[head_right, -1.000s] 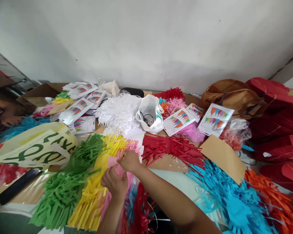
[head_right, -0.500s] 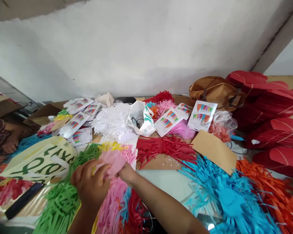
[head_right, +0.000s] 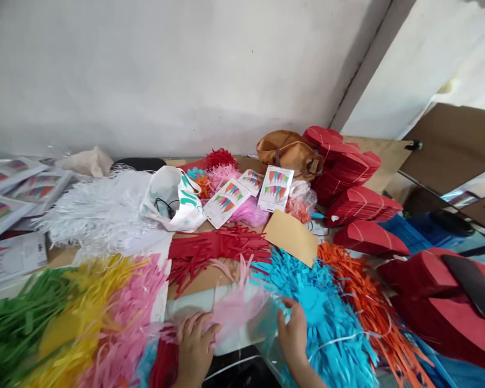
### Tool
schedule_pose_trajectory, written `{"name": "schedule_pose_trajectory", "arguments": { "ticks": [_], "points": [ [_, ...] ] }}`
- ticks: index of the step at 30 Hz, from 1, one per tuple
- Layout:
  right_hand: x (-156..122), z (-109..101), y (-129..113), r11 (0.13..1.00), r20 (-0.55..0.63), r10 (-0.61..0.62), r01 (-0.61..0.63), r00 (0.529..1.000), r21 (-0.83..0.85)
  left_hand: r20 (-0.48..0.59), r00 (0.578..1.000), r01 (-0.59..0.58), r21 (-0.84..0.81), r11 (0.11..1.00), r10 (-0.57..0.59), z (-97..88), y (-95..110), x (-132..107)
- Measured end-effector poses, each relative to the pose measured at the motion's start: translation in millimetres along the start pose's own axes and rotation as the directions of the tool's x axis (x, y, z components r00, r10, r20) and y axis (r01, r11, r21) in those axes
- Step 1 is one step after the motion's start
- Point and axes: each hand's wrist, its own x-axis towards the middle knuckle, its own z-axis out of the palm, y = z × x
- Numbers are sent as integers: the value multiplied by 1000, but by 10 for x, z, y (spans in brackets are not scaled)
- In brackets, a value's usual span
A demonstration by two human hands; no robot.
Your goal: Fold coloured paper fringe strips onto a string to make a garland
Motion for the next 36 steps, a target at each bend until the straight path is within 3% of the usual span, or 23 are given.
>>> {"name": "schedule_pose_trajectory", "arguments": {
  "ticks": [1, 3, 4, 5, 8, 11, 13, 15, 17, 18, 19, 20, 22, 24, 27, 30, 33, 35, 36],
  "points": [
    [-84, 39, 14, 987, 85, -116, 124, 990, -98, 19, 1000, -7, -15, 1000, 7, 24, 28, 23],
    [-192, 241, -29, 871, 313, -336, 420, 888, -255, 58, 997, -47, -35, 998, 49, 36, 59, 87],
    [-202, 371, -65, 805, 381, -403, 520, 832, -286, 67, 995, -71, -33, 997, 74, 27, 59, 126],
    [-180, 496, -100, 772, 381, -442, 561, 812, -300, 67, 994, -90, -15, 996, 91, 9, 42, 170],
    [-2, 698, -167, 781, 200, -490, 529, 849, -331, 21, 992, -129, 136, 982, 127, -132, -155, 326],
    [140, 617, -214, 792, 160, -500, 524, 851, -312, -43, 990, -112, 318, 942, 132, -397, -524, 456],
    [156, 524, -265, 789, 174, -516, 544, 839, -286, -128, 991, 8, 393, 919, 46, -547, -712, 444],
    [133, 488, -326, 795, 171, -511, 539, 842, -278, -200, 977, 152, 403, 902, -75, -574, -715, 318],
    [106, 522, -377, 803, 155, -497, 520, 854, -292, -98, 988, 148, 321, 935, -122, -436, -498, 118],
    [97, 554, -394, 804, 145, -492, 512, 859, -302, 86, 995, 33, 200, 979, -51, -314, -326, 18],
    [89, 588, -407, 803, 142, -489, 508, 861, -311, 338, 939, -86, 41, 995, 67, -172, -135, -65],
    [84, 617, -415, 800, 148, -487, 508, 861, -320, 425, 897, -122, -28, 992, 123, -25, 54, -119],
    [69, 644, -417, 789, 165, -490, 517, 856, -332, 493, 861, -110, -53, 993, 122, 222, 351, -121],
    [46, 633, -397, 767, 212, -509, 552, 834, -328, 518, 855, -31, 16, 999, 19, 326, 445, -4],
    [-11, 618, -310, 730, 308, -542, 619, 782, -289, 458, 879, 78, 142, 987, -135, 143, 143, 187],
    [-101, 698, -172, 731, 429, -514, 641, 743, -233, 389, 893, 114, 292, 950, -226, -328, -474, 192],
    [-218, 848, -55, 770, 535, -420, 600, 733, -217, 433, 873, 58, 366, 929, -225, -771, -947, 84],
    [-291, 936, -13, 789, 568, -369, 571, 736, -228, 533, 808, 71, 337, 939, -252, -845, -975, 16],
    [-320, 971, -1, 791, 578, -356, 566, 734, -233, 569, 790, 69, 286, 956, -227, -785, -888, -17]
  ]
}}
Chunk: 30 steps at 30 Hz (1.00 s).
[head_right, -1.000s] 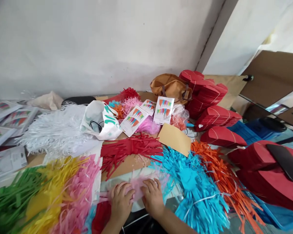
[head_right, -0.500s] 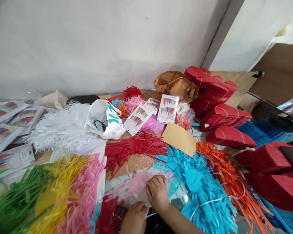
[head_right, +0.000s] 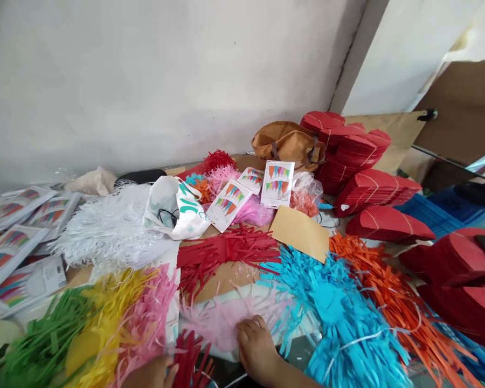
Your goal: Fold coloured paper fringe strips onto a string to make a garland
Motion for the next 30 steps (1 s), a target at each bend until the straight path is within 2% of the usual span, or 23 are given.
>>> {"name": "schedule_pose_trajectory", "arguments": {
  "ticks": [1, 2, 4, 6, 7, 9, 12, 14, 16, 18, 20, 21, 24, 27, 29, 30],
  "points": [
    [-4, 35, -11, 1000, 9, 6, -6, 1000, -6, -25, 996, -88, -44, 995, 87, 85, 170, 9],
    [-6, 62, -16, 1000, 14, 16, -16, 1000, -17, -39, 973, -229, -92, 969, 227, 195, 392, 35],
    [-3, 98, -6, 998, 16, 37, -36, 999, -57, -54, 933, -361, -145, 921, 356, 433, 880, 119],
    [1, 108, 31, 994, 29, 27, -24, 999, -106, -15, 950, -311, -153, 938, 312, 603, 1235, 205],
    [0, 100, 57, 992, 44, 9, -3, 999, -126, -2, 965, -260, -145, 955, 263, 643, 1314, 237],
    [-10, 60, 111, 988, 80, -24, 36, 996, -153, -8, 986, -168, -106, 980, 168, 630, 1264, 262],
    [-36, -35, 167, 984, 113, -4, 24, 994, -176, -62, 996, -56, 11, 998, 57, 448, 924, 227],
    [-46, -86, 172, 984, 125, 15, 8, 992, -178, -106, 994, 54, 113, 992, -42, 321, 766, 197],
    [-39, -112, 150, 985, 149, 31, -5, 988, -171, -182, 981, 100, 157, 983, -70, 284, 764, 195],
    [-20, -120, 122, 987, 178, 46, -17, 983, -163, -216, 975, -30, 134, 991, 59, 375, 876, 241],
    [-9, -142, 129, 987, 199, 49, -17, 979, -158, -208, 956, -192, 94, 977, 208, 549, 1005, 332],
    [-13, -173, 157, 987, 206, 47, -14, 977, -159, -201, 951, -224, 74, 972, 235, 641, 1050, 386],
    [-62, -400, 322, 983, 213, 97, -59, 972, -175, -203, 961, -196, -25, 980, 187, 813, 1082, 514],
    [-105, -743, 455, 967, 79, 210, -195, 974, -163, -195, 967, -193, -140, 971, 165, 771, 1065, 526],
    [-82, -884, 435, 984, 44, 154, -149, 987, -101, -189, 970, -184, -179, 967, 150, 664, 1084, 495],
    [-54, -898, 396, 995, 82, 86, -81, 993, -61, -188, 973, -174, -190, 966, 138, 604, 1100, 481]
  ]
}}
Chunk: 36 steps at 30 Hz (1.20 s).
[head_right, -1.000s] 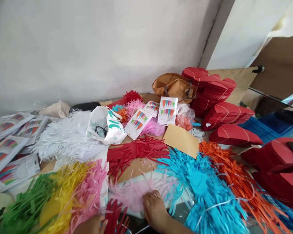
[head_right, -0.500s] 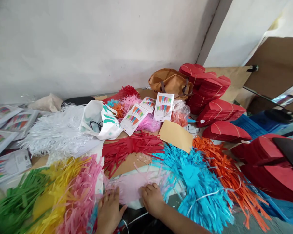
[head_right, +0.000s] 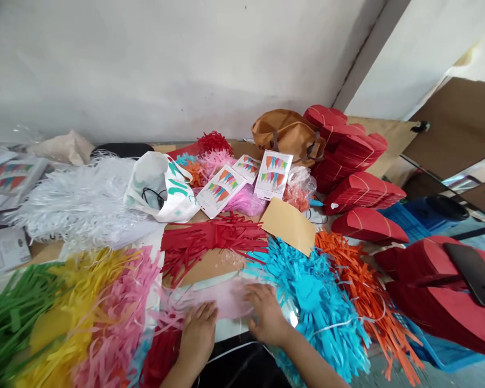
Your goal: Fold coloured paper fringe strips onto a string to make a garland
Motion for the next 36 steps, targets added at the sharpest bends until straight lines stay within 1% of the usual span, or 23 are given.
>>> {"name": "schedule_pose_trajectory", "arguments": {
  "ticks": [1, 2, 3, 5, 6, 8, 11, 14, 17, 21, 27, 31, 36],
  "points": [
    [36, 17, -53, 998, 61, -58, 56, 996, 35, 1, 1000, 8, -8, 1000, -8, -55, 27, 3],
    [81, 65, -108, 995, 128, -81, 73, 989, 64, 4, 1000, 14, -14, 1000, -14, -104, 45, 10],
    [134, 132, -157, 996, 183, -61, 48, 981, 77, 11, 1000, 18, -19, 1000, -18, -148, 49, 20],
    [251, 280, -210, 995, 232, 58, -74, 971, 61, 38, 999, 30, -29, 999, -29, -218, 10, 48],
    [310, 341, -212, 990, 232, 114, -128, 966, 49, 55, 998, 40, -35, 999, -38, -243, -31, 65],
    [419, 418, -186, 984, 223, 165, -177, 961, 36, 88, 993, 82, -42, 996, -78, -280, -133, 108],
    [566, 434, -146, 973, 222, 228, -232, 948, -6, 127, 973, 199, -32, 979, -194, -307, -255, 197],
    [709, 414, -159, 956, 226, 292, -281, 929, -82, 160, 939, 308, 9, 951, -305, -330, -278, 313],
    [846, 408, -184, 945, 238, 319, -290, 917, -150, 194, 913, 359, 44, 932, -360, -356, -247, 418],
    [987, 415, -166, 939, 260, 327, -279, 909, -202, 238, 893, 376, 74, 923, -383, -365, -235, 488],
    [1071, 428, -106, 926, 260, 354, -297, 898, -234, 252, 885, 370, 131, 920, -391, -327, -256, 503],
    [1088, 447, -94, 920, 250, 367, -310, 896, -239, 230, 894, 356, 153, 922, -383, -307, -258, 510],
    [1109, 512, -66, 929, 242, 348, -299, 906, -216, 163, 919, 332, 177, 927, -360, -295, -236, 476]
  ]
}}
